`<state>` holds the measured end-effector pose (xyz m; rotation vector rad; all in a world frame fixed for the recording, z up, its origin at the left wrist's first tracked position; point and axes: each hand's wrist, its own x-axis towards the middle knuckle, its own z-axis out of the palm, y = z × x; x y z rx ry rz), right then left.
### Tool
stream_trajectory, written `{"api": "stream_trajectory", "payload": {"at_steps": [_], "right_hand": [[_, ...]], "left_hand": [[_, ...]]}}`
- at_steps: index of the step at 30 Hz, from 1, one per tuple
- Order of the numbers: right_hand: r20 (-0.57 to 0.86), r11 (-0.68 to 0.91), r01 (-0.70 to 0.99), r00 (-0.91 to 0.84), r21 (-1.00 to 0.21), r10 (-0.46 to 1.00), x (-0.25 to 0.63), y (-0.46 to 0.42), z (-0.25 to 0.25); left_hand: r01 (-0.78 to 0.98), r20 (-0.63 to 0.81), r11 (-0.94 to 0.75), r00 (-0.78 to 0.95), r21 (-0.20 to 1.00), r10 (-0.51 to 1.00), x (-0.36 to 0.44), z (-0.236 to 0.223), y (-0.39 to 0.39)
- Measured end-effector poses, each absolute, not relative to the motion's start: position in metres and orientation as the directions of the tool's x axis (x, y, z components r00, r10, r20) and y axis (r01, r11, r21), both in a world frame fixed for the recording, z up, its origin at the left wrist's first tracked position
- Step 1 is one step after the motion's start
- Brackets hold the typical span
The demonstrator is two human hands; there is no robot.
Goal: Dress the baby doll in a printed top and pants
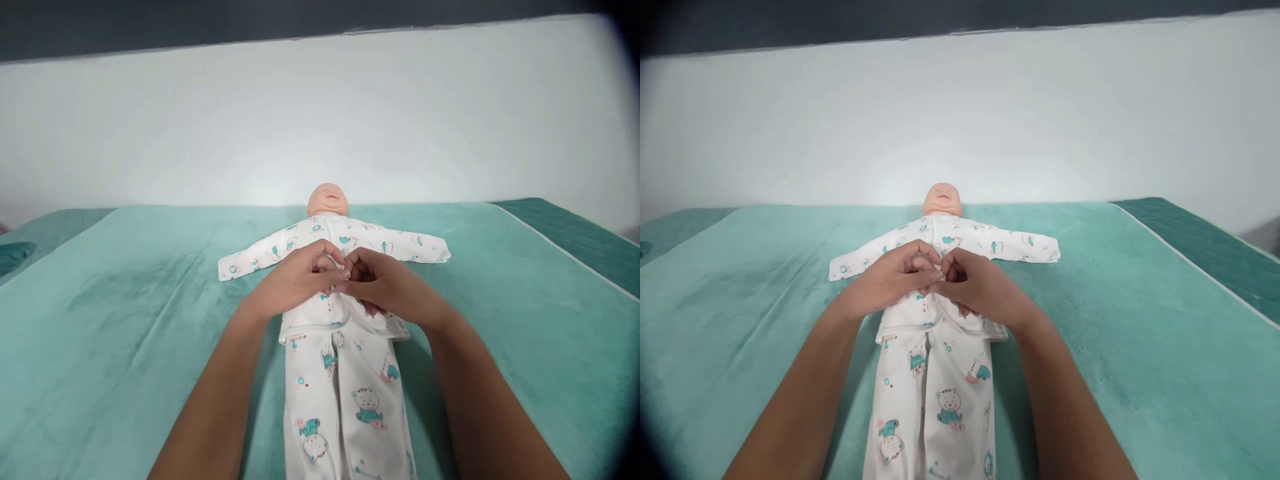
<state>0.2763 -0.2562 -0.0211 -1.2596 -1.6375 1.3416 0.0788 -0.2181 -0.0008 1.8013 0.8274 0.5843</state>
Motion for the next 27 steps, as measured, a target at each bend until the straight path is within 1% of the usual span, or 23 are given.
{"api": "stream_trajectory", "payload": {"at_steps": [6, 15, 20, 27], "right_hand": [[-0.087, 0.007, 0.28, -0.323, -0.96, 0.942, 0.276, -0.255, -0.02], [-0.075, -0.014, 0.173, -0.35, -0.985, 0.934, 0.277, -0.253, -0.022], [-0.057, -0.002, 0.146, -0.376, -0.989, 0.925, 0.279, -0.252, -0.023], [-0.038, 0.001, 0.1, -0.386, -0.995, 0.922, 0.28, -0.251, -0.024]], "left_hand": [[0.322, 0.007, -0.255, 0.609, 0.912, 0.793, 0.08, -0.005, -0.218], [0.116, 0.05, -0.165, 0.652, 0.979, 0.756, 0.079, -0.009, -0.213], [0.121, 0.028, -0.139, 0.647, 0.983, 0.762, 0.076, -0.012, -0.209], [0.125, 0.028, -0.149, 0.666, 0.981, 0.746, 0.075, -0.012, -0.207]]}}
